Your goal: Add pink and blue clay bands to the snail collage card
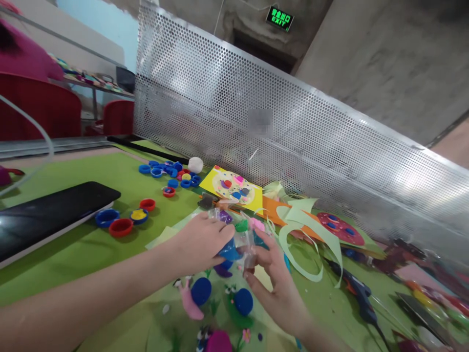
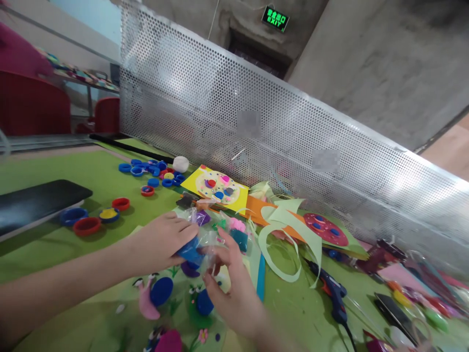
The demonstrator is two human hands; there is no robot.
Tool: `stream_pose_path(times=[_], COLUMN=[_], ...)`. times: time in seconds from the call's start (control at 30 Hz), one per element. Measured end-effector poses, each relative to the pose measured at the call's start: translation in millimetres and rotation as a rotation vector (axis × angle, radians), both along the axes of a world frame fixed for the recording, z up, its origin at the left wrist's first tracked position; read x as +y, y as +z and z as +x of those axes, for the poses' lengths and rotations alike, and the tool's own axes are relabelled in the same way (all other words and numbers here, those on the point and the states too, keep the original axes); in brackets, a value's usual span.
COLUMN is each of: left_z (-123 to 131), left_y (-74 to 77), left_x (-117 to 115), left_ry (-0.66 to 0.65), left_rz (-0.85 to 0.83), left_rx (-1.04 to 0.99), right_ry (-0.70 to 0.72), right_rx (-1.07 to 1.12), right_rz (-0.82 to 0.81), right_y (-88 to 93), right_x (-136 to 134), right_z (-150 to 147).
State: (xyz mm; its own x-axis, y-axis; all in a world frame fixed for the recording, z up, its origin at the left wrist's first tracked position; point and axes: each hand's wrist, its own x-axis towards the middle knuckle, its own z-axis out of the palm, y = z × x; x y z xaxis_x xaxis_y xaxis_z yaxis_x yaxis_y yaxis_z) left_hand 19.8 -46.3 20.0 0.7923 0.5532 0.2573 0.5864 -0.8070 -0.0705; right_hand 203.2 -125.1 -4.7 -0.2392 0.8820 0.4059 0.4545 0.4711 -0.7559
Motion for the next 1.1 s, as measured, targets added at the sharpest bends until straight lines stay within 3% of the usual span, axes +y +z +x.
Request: stream_pose_path(times=[0.17,0.4,0.77,0.9,1.1], left_z=[2,2,4,0,-2], left_y=[1.1,1.1,-6.5,-4.7,-4.4], left_x=[-5,-5,-6,1,9], left_ry=[-0.003,0.034,-0.067,-0.039,0.027], left_rz=[-0.009,0.008,0.048,0.082,0.024], left_rx=[0.028,0.042,0.032,0.059,0.034], right_ry=[-0.026,-0.146,0.085,-0.003,-0.201], right_rx=[0.193,0.317,0.507,0.569,0.351], right_rz=[-0.113,-0.11,-0.312,-0.228,-0.038], right_y=[-6.2,-13.3,-3.6,4.2,9.0], right_x=[0,-1,7,18,28], right_z=[-4,-12,-3,15,29])
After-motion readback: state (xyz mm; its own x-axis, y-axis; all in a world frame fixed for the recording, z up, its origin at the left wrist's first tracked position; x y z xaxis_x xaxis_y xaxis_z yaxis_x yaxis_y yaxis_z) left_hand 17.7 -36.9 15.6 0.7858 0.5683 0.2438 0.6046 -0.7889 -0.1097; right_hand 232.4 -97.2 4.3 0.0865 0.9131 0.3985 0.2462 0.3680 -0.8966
